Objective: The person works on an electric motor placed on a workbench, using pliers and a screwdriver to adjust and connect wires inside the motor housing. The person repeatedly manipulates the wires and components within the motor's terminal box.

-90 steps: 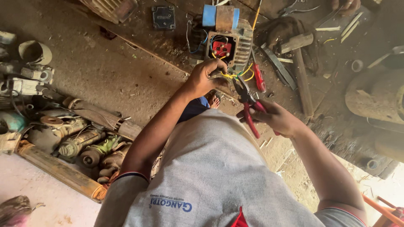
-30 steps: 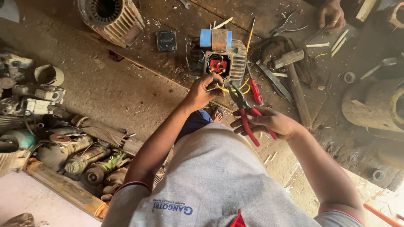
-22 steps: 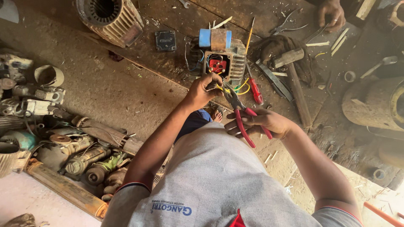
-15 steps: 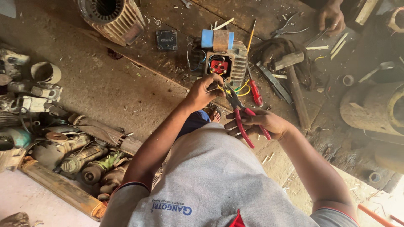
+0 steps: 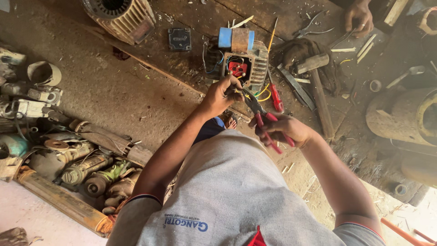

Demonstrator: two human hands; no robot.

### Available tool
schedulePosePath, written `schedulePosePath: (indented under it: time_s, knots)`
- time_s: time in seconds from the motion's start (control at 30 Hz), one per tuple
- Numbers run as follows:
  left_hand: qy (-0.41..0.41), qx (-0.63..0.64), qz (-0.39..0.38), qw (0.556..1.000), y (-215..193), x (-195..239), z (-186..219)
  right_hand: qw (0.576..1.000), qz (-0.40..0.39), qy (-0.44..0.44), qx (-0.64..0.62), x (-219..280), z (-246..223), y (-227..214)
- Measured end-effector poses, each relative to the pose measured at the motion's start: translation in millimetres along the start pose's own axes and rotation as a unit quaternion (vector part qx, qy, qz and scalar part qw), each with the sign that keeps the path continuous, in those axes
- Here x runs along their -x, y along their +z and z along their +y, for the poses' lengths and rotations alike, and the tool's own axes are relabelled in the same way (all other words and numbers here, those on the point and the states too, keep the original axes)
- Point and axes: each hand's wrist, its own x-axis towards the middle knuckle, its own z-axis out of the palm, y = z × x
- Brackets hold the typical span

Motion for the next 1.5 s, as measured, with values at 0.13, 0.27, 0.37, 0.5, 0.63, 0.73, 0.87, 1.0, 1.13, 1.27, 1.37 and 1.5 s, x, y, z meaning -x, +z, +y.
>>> schedulePosePath:
  time_s: [0.13,0.27,0.37,0.5,0.63,0.73,0.87,1.0,1.13,1.27,1.37,1.5]
  knots:
    - [0.008,-0.005,0.006,1.000,-0.9,-0.2,1.7,0.661,0.354,0.009,0.661,0.6,2.6,25.2]
    - [0.065,-0.031,0.005,0.997,0.9,-0.8,-2.7,0.423,0.422,-0.255,0.760,32.5,-8.0,19.0]
    - [0.024,-0.006,-0.003,1.000,-0.5,1.0,-7.2,0.630,0.378,-0.189,0.651,39.4,-8.9,0.0]
    - [0.060,-0.070,0.025,0.995,-10.5,8.6,-10.8,0.744,0.303,0.010,0.595,20.3,10.8,-24.5]
    - [0.208,-0.353,0.040,0.911,-28.2,23.3,0.4,0.676,0.374,-0.067,0.632,13.2,36.8,-48.9]
    - [0.161,-0.334,0.027,0.929,-34.3,31.6,18.1,0.617,0.471,-0.127,0.617,18.4,44.4,-67.5]
    - [0.127,-0.297,0.051,0.945,-22.6,19.4,36.5,0.642,0.478,-0.126,0.586,28.8,47.9,-75.8]
    - [0.149,-0.429,0.039,0.890,-17.2,-13.3,39.5,0.659,0.428,-0.237,0.571,26.9,47.1,-59.8]
    - [0.101,-0.400,0.040,0.910,-5.4,-15.6,36.4,0.642,0.453,-0.188,0.589,15.8,42.8,-39.4]
    - [0.133,-0.376,0.090,0.913,2.7,-14.7,30.1,0.681,0.379,-0.170,0.604,3.6,33.0,-30.0]
    - [0.144,-0.384,0.085,0.908,2.3,-11.4,25.8,0.758,0.319,-0.082,0.563,-0.4,26.5,-28.9]
    - [0.181,-0.383,0.066,0.903,-11.0,-11.8,24.6,0.768,0.262,-0.033,0.584,-11.3,10.7,-27.5]
